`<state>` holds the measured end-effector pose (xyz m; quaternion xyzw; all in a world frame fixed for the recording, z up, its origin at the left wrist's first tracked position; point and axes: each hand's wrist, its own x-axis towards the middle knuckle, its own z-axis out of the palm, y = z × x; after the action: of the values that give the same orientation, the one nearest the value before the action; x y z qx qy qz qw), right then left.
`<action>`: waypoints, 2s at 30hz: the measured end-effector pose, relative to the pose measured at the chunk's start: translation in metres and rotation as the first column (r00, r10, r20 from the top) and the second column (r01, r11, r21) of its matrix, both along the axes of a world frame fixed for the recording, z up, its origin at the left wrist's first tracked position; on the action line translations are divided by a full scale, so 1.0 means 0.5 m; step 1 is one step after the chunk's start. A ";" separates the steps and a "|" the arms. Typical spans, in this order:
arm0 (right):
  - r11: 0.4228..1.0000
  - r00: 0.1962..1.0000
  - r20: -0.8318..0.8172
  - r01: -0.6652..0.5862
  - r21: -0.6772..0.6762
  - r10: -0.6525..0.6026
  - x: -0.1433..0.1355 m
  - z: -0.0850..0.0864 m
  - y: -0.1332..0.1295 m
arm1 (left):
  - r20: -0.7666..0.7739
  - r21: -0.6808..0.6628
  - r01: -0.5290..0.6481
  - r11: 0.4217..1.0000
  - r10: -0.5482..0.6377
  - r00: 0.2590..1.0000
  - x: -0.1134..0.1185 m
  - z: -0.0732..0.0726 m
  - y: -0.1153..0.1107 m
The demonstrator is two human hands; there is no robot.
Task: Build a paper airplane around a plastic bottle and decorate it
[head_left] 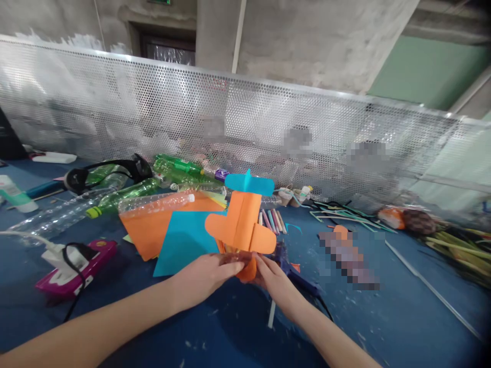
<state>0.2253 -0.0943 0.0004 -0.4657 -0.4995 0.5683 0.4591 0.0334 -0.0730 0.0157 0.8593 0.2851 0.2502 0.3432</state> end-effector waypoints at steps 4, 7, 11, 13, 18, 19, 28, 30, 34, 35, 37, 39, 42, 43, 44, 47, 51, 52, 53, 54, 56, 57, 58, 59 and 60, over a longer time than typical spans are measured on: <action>0.999 0.996 -0.090 0.022 -0.041 -0.026 -0.002 0.004 -0.003 | -0.155 0.268 0.053 0.962 -0.011 0.988 -0.007 -0.007 0.005; 0.999 0.993 -0.118 -0.002 -0.039 -0.002 -0.001 0.007 -0.003 | -0.197 0.401 0.072 0.913 0.009 0.980 -0.008 -0.012 0.009; 0.999 0.995 -0.089 -0.037 -0.017 0.036 0.002 0.008 -0.004 | -0.161 0.398 0.055 0.916 0.011 0.987 -0.010 -0.012 0.012; 0.999 0.995 -0.086 -0.047 -0.011 0.046 0.002 0.008 -0.003 | -0.168 0.407 0.042 0.912 0.029 0.985 -0.012 -0.012 0.013; 0.996 0.986 -0.136 -0.094 0.001 0.093 0.004 0.008 -0.001 | -0.221 0.474 0.005 0.880 0.114 0.969 -0.018 -0.009 0.012; 0.994 0.983 -0.151 -0.105 0.006 0.105 0.004 0.009 0.000 | -0.229 0.479 0.011 0.878 0.113 0.967 -0.019 -0.008 0.011; 0.988 0.988 -0.038 -0.153 0.005 0.153 0.001 0.019 -0.008 | -0.135 0.394 0.028 0.919 0.028 0.990 -0.019 -0.008 0.006; 0.990 0.990 -0.039 -0.138 0.003 0.138 -0.001 0.018 -0.009 | -0.159 0.386 0.049 0.921 0.015 0.987 -0.020 -0.008 0.002; 0.998 0.997 -0.046 -0.065 0.006 0.065 -0.005 0.020 -0.008 | -0.194 0.354 0.106 0.929 -0.038 0.980 -0.022 -0.001 -0.005; 0.999 0.998 -0.036 -0.050 0.011 0.050 -0.005 0.021 -0.008 | -0.189 0.347 0.129 0.929 -0.065 0.980 -0.022 0.003 -0.007; 0.999 1.000 -0.013 -0.028 0.030 0.029 -0.005 0.023 -0.007 | -0.179 0.333 0.163 0.929 -0.108 0.978 -0.022 0.009 -0.009; 0.999 1.000 0.002 -0.015 0.032 0.015 -0.005 0.025 -0.007 | -0.187 0.319 0.160 0.934 -0.104 0.977 -0.021 0.014 -0.012; 1.000 1.000 0.004 -0.024 0.000 0.024 -0.005 0.025 -0.006 | -0.205 0.308 0.145 0.940 -0.084 0.975 -0.021 0.016 -0.015; 1.000 1.000 0.001 -0.029 -0.002 0.029 -0.004 0.025 -0.006 | -0.203 0.308 0.145 0.940 -0.084 0.976 -0.021 0.015 -0.015; 0.999 0.999 0.001 -0.033 0.002 0.033 -0.004 0.024 -0.006 | -0.200 0.308 0.144 0.940 -0.084 0.976 -0.021 0.013 -0.015; 0.999 0.999 0.027 -0.031 0.030 0.031 -0.002 0.021 -0.005 | -0.199 0.307 0.125 0.944 -0.065 0.978 -0.021 0.008 -0.013; 0.998 0.998 0.055 -0.015 0.067 0.011 0.000 0.013 -0.003 | -0.183 0.305 0.127 0.944 -0.073 0.980 -0.022 0.005 -0.011; 0.997 0.999 0.054 -0.014 0.079 0.010 0.000 0.011 -0.003 | -0.176 0.305 0.132 0.943 -0.081 0.981 -0.022 0.005 -0.011; 0.996 0.999 0.053 -0.013 0.087 0.009 0.000 0.011 -0.003 | -0.171 0.304 0.139 0.942 -0.090 0.981 -0.022 0.006 -0.012; 0.996 0.999 0.053 -0.011 0.092 0.006 0.000 0.011 -0.004 | -0.171 0.302 0.147 0.942 -0.098 0.980 -0.022 0.006 -0.012; 0.996 0.998 0.061 -0.003 0.095 -0.003 -0.001 0.013 -0.006 | -0.178 0.297 0.152 0.943 -0.101 0.979 -0.022 0.007 -0.013; 0.995 0.998 0.062 0.001 0.096 -0.007 -0.001 0.015 -0.007 | -0.182 0.295 0.150 0.944 -0.099 0.978 -0.022 0.008 -0.014; 0.995 0.998 0.058 0.002 0.099 -0.008 -0.002 0.017 -0.007 | -0.187 0.292 0.148 0.945 -0.096 0.978 -0.022 0.008 -0.014; 0.995 0.999 0.049 0.001 0.102 -0.006 -0.002 0.018 -0.008 | -0.191 0.292 0.146 0.945 -0.092 0.977 -0.022 0.007 -0.015; 0.995 0.999 0.037 -0.004 0.102 0.001 -0.003 0.018 -0.008 | -0.195 0.295 0.144 0.944 -0.089 0.977 -0.022 0.006 -0.015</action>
<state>0.2240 -0.0984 0.0095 -0.4513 -0.5369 0.5338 0.4723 0.0226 -0.0806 0.0188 0.9365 0.2208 0.1926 0.1924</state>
